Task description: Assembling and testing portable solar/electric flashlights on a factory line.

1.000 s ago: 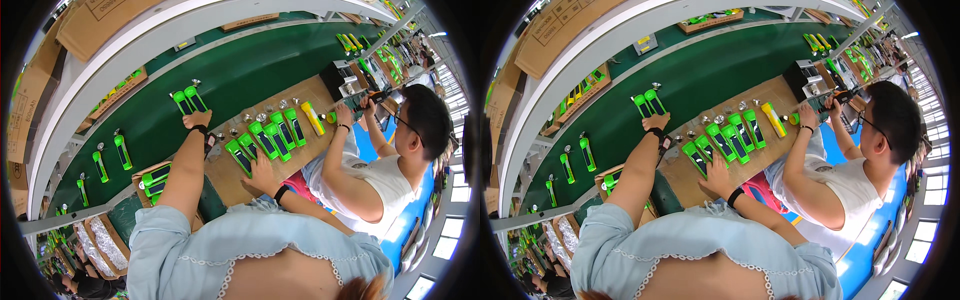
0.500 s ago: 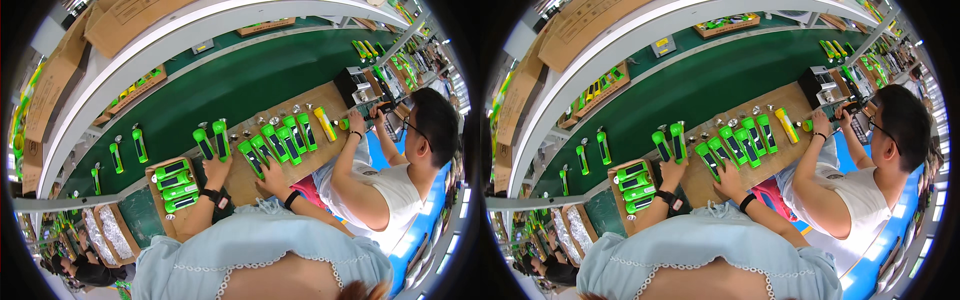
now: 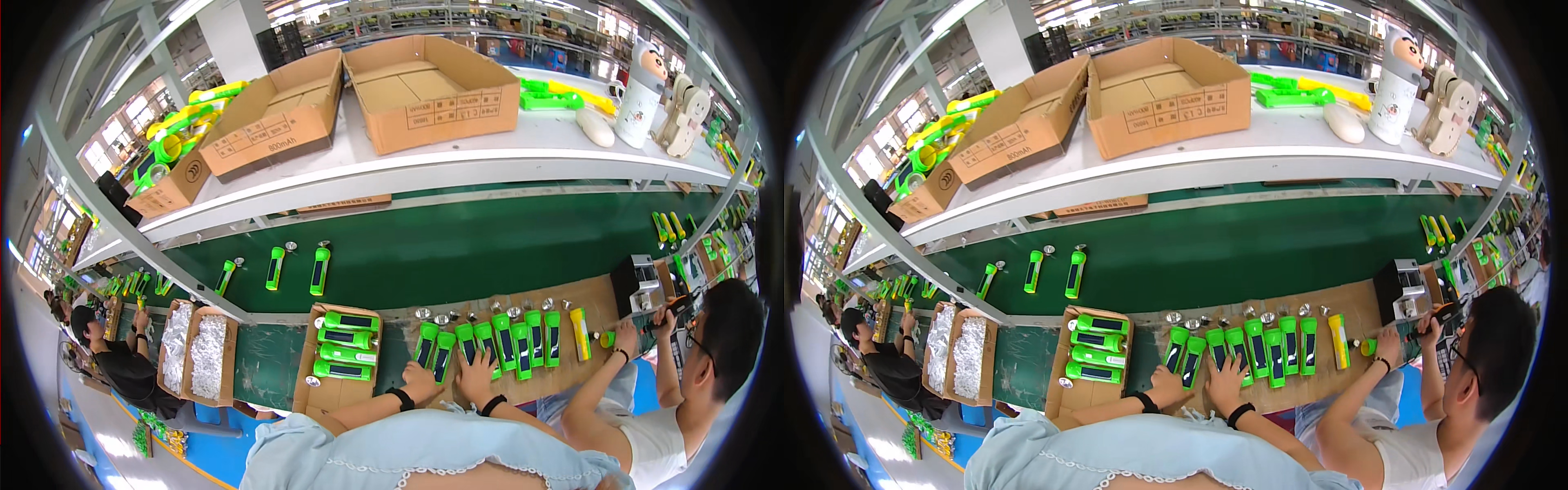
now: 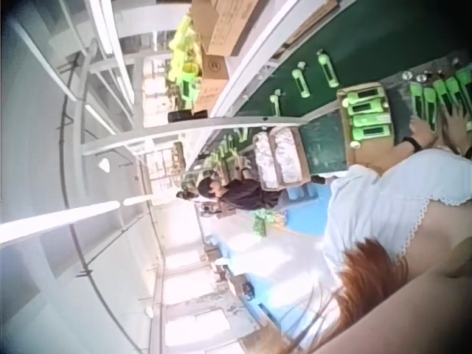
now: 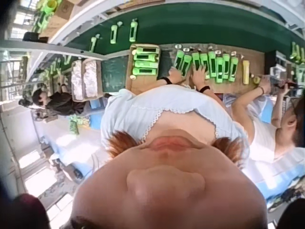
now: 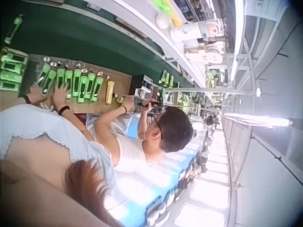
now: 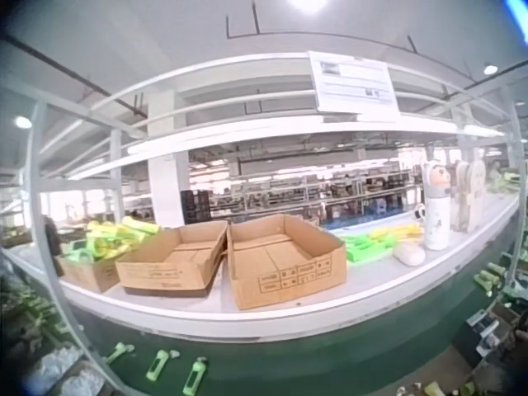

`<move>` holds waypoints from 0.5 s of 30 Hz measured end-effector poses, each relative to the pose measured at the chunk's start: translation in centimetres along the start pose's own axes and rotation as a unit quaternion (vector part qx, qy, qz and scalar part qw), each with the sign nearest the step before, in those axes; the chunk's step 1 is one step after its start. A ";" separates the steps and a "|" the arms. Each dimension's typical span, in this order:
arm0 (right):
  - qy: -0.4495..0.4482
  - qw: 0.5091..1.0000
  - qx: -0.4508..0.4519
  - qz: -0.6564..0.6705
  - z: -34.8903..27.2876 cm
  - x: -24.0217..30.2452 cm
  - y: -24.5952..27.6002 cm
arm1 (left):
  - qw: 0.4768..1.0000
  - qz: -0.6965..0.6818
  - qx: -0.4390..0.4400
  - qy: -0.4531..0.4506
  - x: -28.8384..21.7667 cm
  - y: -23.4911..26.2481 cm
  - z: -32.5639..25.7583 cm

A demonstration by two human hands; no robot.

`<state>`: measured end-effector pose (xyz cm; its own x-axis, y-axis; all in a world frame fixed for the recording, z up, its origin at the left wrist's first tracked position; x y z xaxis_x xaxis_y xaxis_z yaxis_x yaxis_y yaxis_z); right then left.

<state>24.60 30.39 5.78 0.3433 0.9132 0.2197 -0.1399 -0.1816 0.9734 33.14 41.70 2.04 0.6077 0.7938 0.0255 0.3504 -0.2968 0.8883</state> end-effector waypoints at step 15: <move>0.008 1.000 -0.019 0.019 1.9 -0.3 -1.3 | 0.996 -0.063 -0.005 -0.065 -2.6 -2.5 1.8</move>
<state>26.47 29.62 4.61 0.3216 0.9121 0.2543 -0.1876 -0.2019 0.9613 31.98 39.47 -1.04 0.6461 0.7492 -0.1454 0.4238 -0.1938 0.8848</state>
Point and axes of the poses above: each hand's wrist, its own z-axis towards the middle knuckle, its own y-axis out of the back of the hand, x = y × z, the point moved 8 cm from there along z, towards the middle knuckle, and after that the axes turned 6 degrees about y, right-handed, at the moved point
